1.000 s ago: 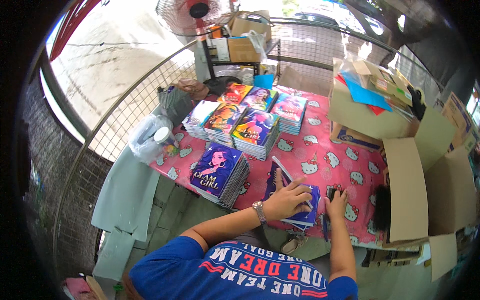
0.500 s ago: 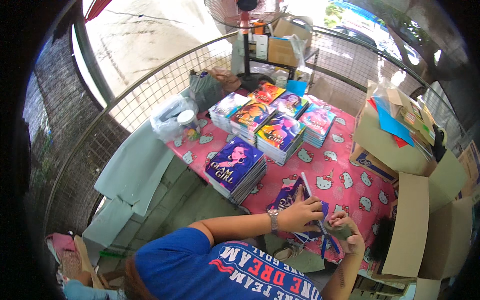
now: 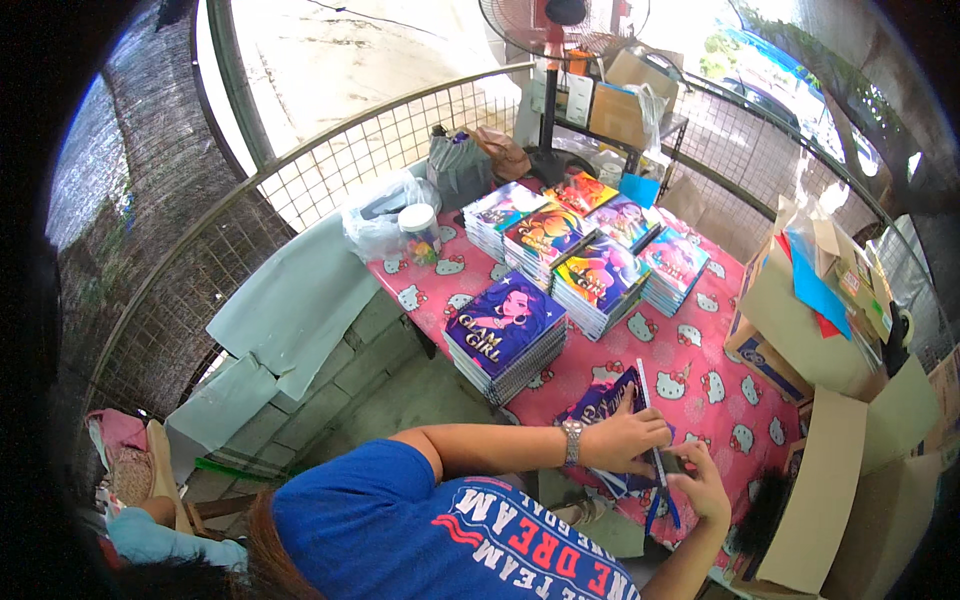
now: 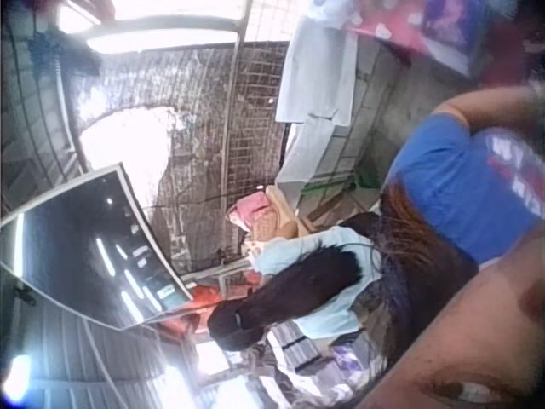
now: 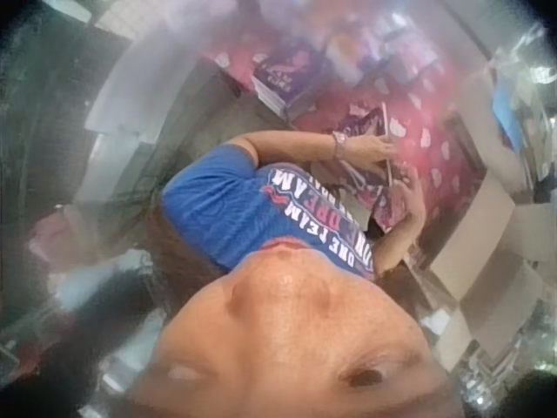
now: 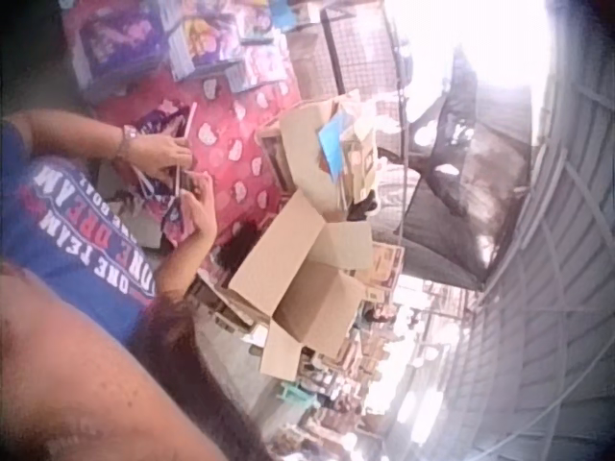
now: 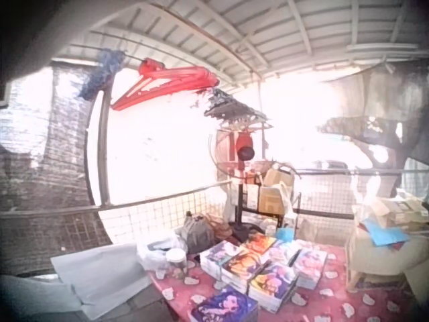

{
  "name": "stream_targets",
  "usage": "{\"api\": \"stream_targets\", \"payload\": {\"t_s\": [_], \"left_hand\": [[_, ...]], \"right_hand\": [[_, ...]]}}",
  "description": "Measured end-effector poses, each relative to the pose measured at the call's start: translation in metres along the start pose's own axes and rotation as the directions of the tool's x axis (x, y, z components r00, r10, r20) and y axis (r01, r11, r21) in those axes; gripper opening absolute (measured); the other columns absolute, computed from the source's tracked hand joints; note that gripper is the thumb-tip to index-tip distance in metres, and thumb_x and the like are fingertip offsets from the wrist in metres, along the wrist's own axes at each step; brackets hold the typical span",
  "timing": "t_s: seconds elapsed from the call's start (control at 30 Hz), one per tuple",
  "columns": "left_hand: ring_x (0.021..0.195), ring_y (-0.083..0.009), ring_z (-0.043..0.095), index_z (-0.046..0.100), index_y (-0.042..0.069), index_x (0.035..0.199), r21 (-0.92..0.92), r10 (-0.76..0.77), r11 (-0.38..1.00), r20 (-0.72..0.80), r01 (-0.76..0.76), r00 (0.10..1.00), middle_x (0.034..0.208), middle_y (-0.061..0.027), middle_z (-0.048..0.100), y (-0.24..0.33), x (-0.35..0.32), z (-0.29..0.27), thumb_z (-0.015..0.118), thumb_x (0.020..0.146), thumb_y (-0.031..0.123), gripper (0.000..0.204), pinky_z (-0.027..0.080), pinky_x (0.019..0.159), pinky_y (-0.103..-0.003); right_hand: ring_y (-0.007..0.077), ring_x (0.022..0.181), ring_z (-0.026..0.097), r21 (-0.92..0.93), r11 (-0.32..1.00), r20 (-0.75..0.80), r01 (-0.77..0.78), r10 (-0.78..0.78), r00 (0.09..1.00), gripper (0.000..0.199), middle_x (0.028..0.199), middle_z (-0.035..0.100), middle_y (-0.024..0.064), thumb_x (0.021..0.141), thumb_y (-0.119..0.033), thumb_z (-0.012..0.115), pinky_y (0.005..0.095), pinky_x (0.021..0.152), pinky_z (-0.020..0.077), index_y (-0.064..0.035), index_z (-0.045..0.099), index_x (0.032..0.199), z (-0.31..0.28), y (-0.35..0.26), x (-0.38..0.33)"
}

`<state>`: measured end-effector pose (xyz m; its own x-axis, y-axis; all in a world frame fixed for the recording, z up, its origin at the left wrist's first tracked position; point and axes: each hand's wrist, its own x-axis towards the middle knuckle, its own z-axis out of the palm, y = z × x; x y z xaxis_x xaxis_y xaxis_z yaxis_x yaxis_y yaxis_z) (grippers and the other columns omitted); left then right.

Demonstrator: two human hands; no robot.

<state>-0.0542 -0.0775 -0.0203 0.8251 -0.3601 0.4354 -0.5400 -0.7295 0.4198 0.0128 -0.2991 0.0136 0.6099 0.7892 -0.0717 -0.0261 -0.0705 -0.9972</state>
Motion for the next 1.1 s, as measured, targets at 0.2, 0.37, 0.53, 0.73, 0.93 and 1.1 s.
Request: {"api": "stream_targets", "payload": {"t_s": [0.2,0.37,0.53,0.73,0.93,1.1], "left_hand": [[0.120,-0.0264,0.048,0.052,0.010,0.110,-0.054,-0.029,0.998,0.054,0.031,0.998,0.111,-0.0037,0.053,0.000,0.000,-0.003,0.077,0.078,0.039,0.049,0.022,0.099,-0.081],[0.124,-0.0285,0.045,0.054,0.011,0.113,0.003,-0.060,0.998,0.026,0.060,0.998,0.115,-0.0066,0.052,-0.005,0.004,-0.005,0.079,0.073,0.043,0.057,0.020,0.100,-0.080],[0.123,-0.0280,0.046,0.060,0.015,0.106,0.066,-0.092,0.994,0.074,0.088,0.993,0.115,-0.0043,0.054,-0.035,0.009,-0.020,0.081,0.070,0.043,0.051,0.019,0.100,-0.080],[0.114,-0.0243,0.052,0.061,0.015,0.100,0.056,-0.053,0.997,0.001,0.053,0.999,0.105,-0.0016,0.057,-0.033,0.006,-0.017,0.082,0.069,0.041,0.046,0.025,0.100,-0.069],[0.113,-0.0229,0.054,0.062,0.013,0.101,0.008,-0.079,0.997,0.014,0.079,0.997,0.104,-0.0016,0.061,-0.021,0.013,-0.010,0.082,0.070,0.041,0.047,0.022,0.107,-0.064],[0.111,-0.0242,0.055,0.062,0.012,0.100,-0.023,-0.120,0.992,0.021,0.121,0.992,0.102,-0.0038,0.061,-0.017,0.011,-0.020,0.081,0.072,0.035,0.041,0.029,0.102,-0.053]], "right_hand": [[0.0193,0.104,0.052,-0.287,0.948,-0.090,-0.134,0.113,0.990,0.057,0.109,0.049,0.0043,0.064,-0.032,0.073,0.0349,0.096,0.0411,-0.0008,0.063,0.111,-0.004,0.005,0.001],[0.0204,0.110,0.053,-0.277,0.958,0.009,-0.080,0.086,0.996,0.058,0.114,0.052,0.0050,0.066,-0.030,0.071,0.0348,0.099,0.0406,0.0012,0.061,0.114,-0.014,0.001,0.012],[0.0195,0.111,0.052,0.139,0.978,0.021,0.155,-0.159,0.987,0.051,0.115,0.054,0.0042,0.070,-0.027,0.071,0.0336,0.097,0.0413,-0.0020,0.062,0.114,0.007,-0.013,0.017],[0.0185,0.109,0.052,0.291,0.921,0.202,0.259,-0.324,0.924,0.046,0.113,0.053,0.0035,0.076,-0.022,0.072,0.0335,0.096,0.0414,-0.0046,0.063,0.118,-0.002,-0.007,0.026],[0.0180,0.110,0.054,0.121,0.974,0.092,0.193,-0.204,0.975,0.050,0.114,0.054,0.0055,0.075,-0.029,0.073,0.0326,0.097,0.0414,-0.0027,0.063,0.116,-0.009,-0.005,0.014],[0.0177,0.104,0.052,0.085,0.973,0.122,0.215,-0.225,0.967,0.043,0.110,0.054,0.0044,0.074,-0.018,0.076,0.0306,0.093,0.0412,-0.0072,0.066,0.115,-0.013,0.000,0.021]]}}
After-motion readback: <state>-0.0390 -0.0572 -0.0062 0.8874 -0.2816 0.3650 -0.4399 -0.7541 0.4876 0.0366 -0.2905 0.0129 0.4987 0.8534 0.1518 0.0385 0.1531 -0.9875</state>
